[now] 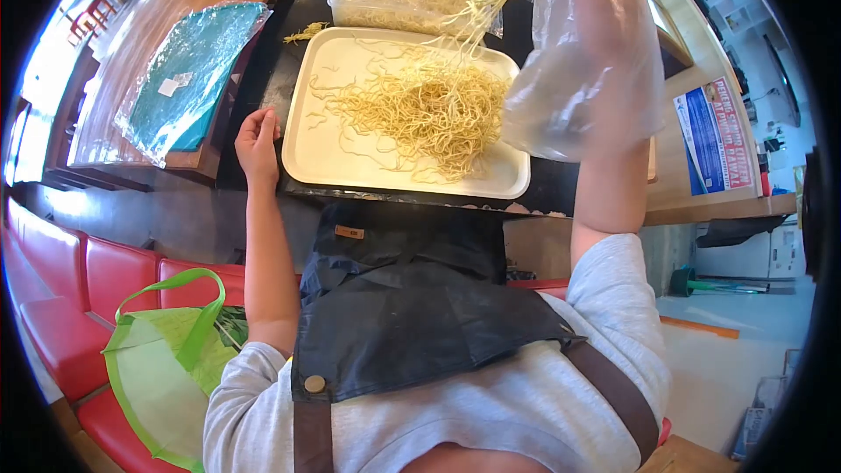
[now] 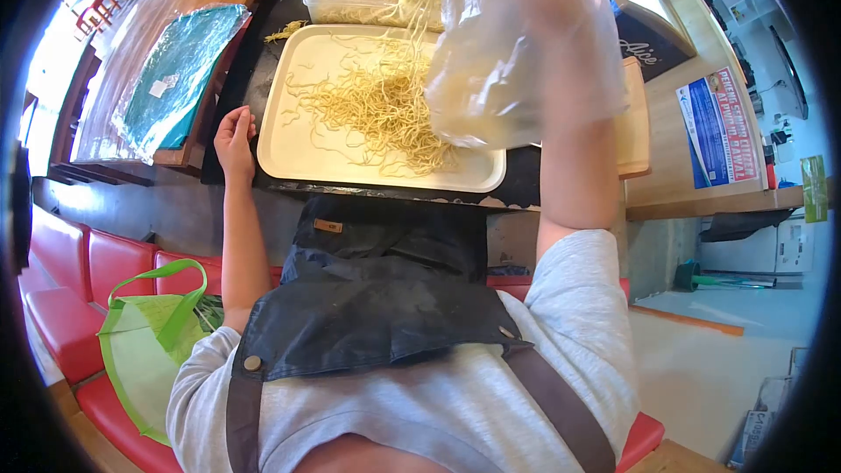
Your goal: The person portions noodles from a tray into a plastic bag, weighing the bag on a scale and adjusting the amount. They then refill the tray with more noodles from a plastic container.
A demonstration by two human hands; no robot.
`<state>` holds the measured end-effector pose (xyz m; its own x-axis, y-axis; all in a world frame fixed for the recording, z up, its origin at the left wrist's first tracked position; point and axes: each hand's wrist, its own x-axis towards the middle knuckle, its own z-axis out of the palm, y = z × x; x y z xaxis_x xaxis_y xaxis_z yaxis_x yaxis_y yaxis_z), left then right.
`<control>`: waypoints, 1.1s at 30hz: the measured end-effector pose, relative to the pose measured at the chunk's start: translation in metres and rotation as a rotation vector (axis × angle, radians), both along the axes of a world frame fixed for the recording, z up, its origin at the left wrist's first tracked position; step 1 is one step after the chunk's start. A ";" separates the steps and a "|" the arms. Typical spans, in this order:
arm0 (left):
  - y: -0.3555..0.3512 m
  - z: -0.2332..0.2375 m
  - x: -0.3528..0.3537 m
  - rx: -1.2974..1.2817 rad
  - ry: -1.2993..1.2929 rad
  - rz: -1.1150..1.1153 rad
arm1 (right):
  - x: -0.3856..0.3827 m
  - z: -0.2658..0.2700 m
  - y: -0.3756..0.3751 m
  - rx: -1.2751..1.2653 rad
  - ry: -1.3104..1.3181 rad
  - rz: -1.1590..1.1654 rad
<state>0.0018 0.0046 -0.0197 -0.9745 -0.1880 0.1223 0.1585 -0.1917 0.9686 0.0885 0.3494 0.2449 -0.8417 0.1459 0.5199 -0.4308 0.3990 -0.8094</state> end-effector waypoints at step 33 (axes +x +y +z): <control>-0.002 -0.001 0.002 0.029 0.020 -0.001 | -0.037 -0.029 0.021 0.030 -0.304 0.191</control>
